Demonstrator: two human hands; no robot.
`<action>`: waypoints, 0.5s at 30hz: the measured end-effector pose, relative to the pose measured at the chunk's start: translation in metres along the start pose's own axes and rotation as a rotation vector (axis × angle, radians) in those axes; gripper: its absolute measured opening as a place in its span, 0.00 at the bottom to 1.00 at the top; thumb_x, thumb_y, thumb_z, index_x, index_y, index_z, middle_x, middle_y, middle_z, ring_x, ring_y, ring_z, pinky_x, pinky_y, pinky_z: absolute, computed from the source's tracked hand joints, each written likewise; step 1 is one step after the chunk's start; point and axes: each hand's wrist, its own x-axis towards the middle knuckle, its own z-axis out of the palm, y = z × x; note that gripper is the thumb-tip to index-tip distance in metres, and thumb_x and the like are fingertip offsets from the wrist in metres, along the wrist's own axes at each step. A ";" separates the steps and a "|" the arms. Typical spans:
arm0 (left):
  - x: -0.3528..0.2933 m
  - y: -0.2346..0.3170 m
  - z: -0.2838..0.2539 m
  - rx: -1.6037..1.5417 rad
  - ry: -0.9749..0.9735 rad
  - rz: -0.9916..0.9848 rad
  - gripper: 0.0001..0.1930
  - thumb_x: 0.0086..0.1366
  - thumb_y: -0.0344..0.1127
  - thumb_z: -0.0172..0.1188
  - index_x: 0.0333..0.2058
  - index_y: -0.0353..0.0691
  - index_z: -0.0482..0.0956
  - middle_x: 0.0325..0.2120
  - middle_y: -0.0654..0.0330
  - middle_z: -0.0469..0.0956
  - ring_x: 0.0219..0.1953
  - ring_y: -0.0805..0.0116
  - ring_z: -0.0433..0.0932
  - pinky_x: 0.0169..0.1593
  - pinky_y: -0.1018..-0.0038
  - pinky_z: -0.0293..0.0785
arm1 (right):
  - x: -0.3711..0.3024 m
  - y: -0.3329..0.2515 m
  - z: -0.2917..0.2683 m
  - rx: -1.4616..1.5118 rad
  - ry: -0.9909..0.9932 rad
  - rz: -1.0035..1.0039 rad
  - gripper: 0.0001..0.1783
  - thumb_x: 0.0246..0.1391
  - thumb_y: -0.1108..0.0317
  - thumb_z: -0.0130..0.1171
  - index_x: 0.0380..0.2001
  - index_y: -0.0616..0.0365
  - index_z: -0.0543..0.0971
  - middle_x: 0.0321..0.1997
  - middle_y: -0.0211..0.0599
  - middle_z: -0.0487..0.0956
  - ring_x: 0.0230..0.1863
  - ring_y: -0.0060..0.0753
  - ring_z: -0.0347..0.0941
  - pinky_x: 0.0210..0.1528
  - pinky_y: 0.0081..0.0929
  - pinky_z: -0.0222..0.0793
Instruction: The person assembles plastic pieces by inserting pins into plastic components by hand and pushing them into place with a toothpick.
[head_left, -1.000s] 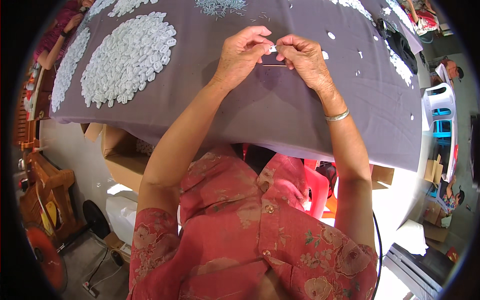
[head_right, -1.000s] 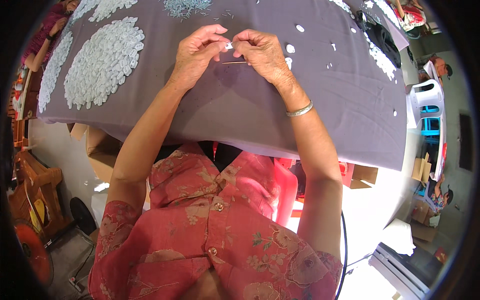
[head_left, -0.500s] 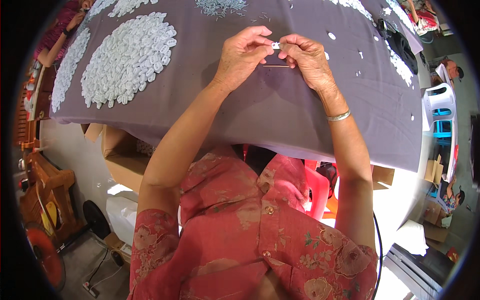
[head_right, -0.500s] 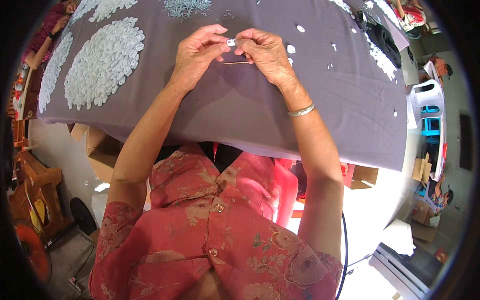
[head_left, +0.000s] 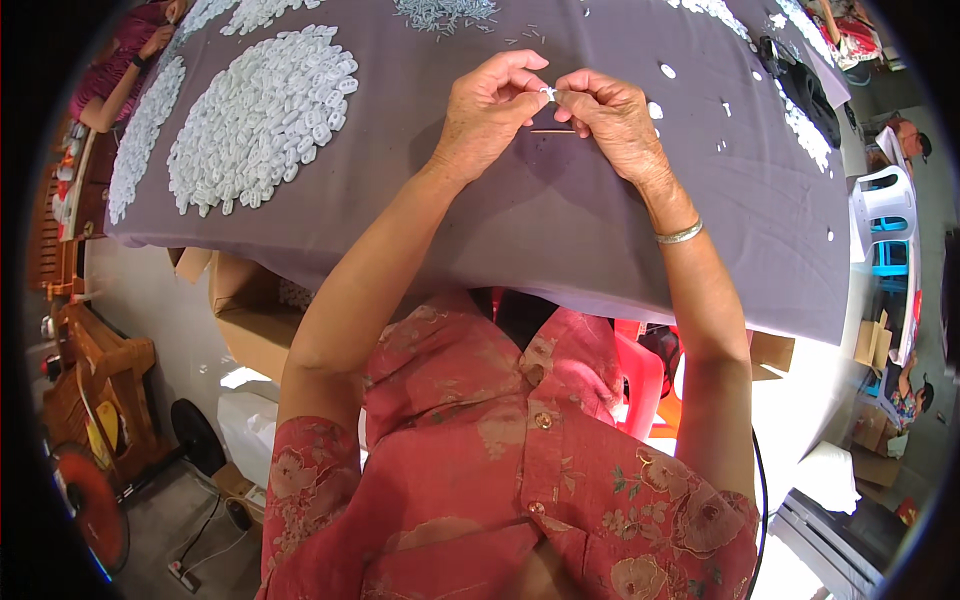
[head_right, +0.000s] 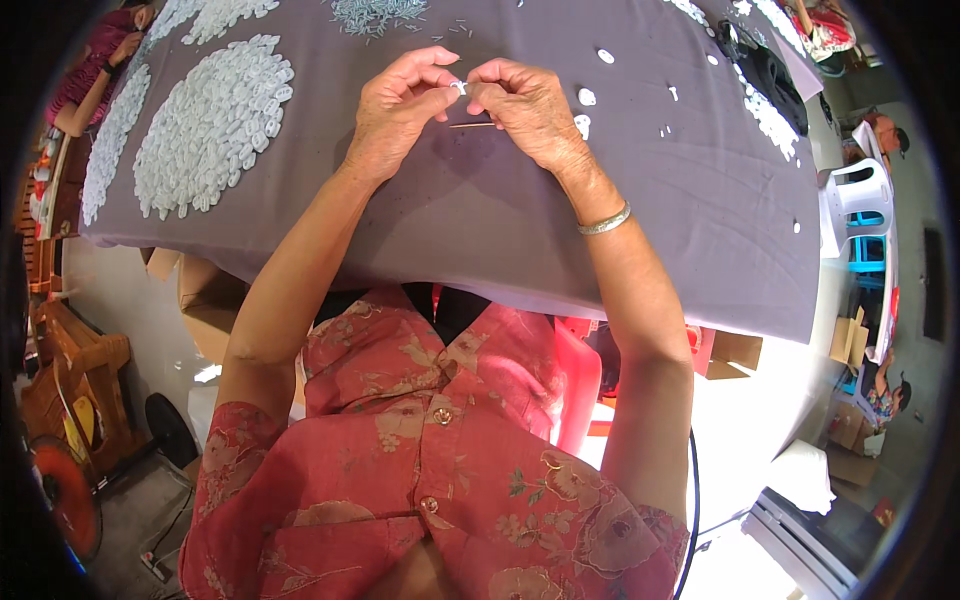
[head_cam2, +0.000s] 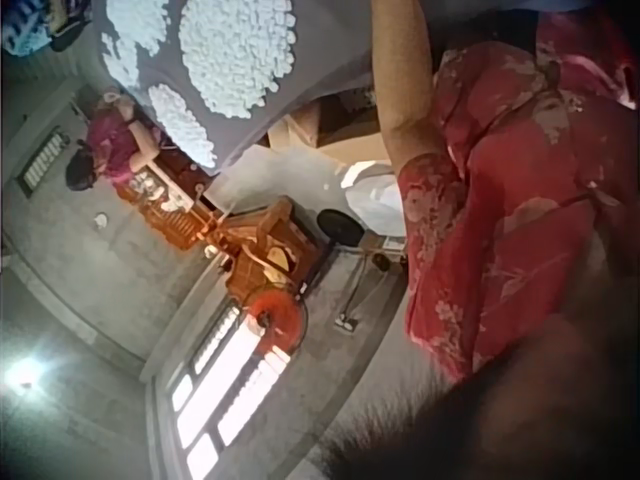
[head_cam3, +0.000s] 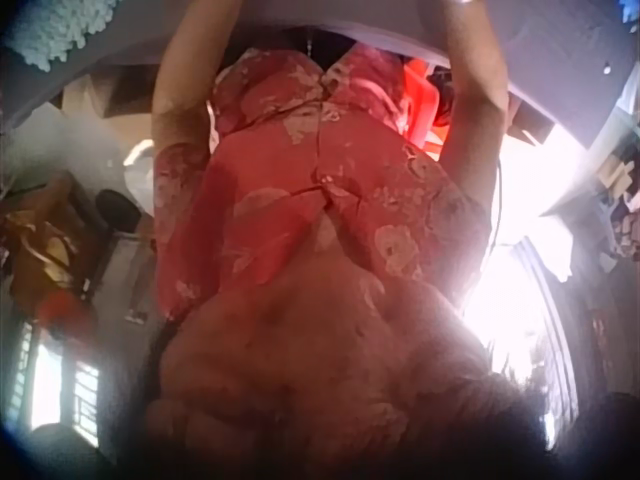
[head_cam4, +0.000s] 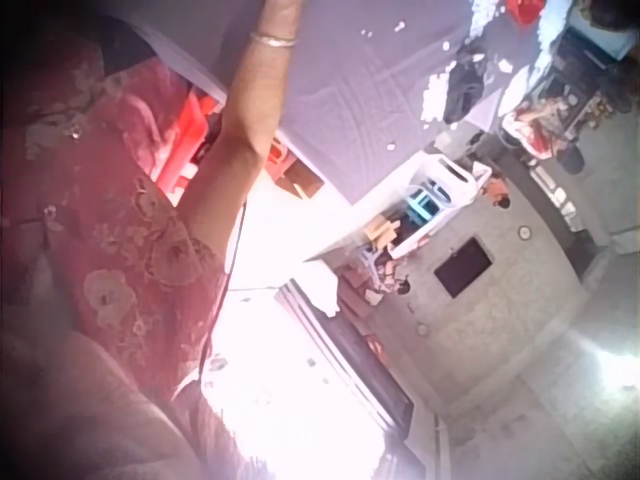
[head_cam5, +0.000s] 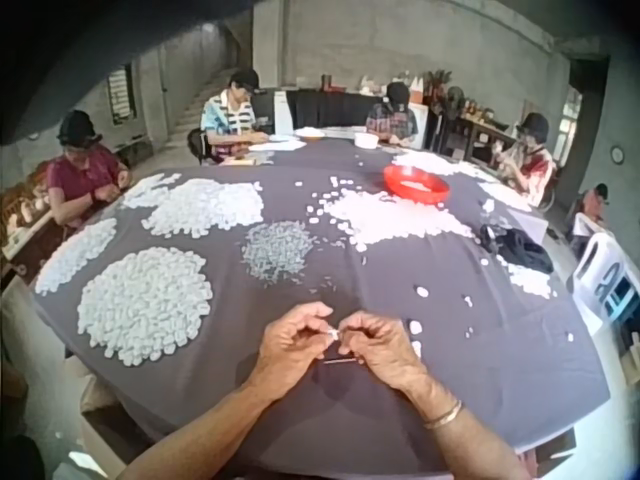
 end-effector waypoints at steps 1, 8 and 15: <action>-0.001 0.002 0.000 0.004 0.003 -0.003 0.15 0.57 0.25 0.60 0.44 0.39 0.76 0.30 0.65 0.76 0.27 0.81 0.71 0.33 0.82 0.70 | 0.000 0.001 0.000 -0.001 -0.012 -0.023 0.06 0.55 0.69 0.56 0.33 0.61 0.78 0.23 0.25 0.75 0.21 0.12 0.62 0.24 0.12 0.60; 0.002 -0.004 0.000 -0.008 0.013 0.049 0.13 0.57 0.24 0.59 0.42 0.35 0.75 0.28 0.63 0.77 0.29 0.81 0.74 0.31 0.80 0.75 | -0.002 0.000 0.003 -0.081 -0.014 -0.166 0.06 0.56 0.71 0.53 0.32 0.60 0.78 0.23 0.23 0.75 0.22 0.09 0.62 0.23 0.11 0.60; 0.001 0.003 -0.003 0.014 0.009 0.036 0.13 0.57 0.24 0.59 0.42 0.35 0.75 0.28 0.61 0.77 0.30 0.80 0.74 0.33 0.80 0.76 | -0.001 0.002 0.005 -0.132 -0.005 -0.176 0.05 0.56 0.72 0.53 0.32 0.60 0.77 0.24 0.22 0.75 0.23 0.09 0.63 0.24 0.12 0.60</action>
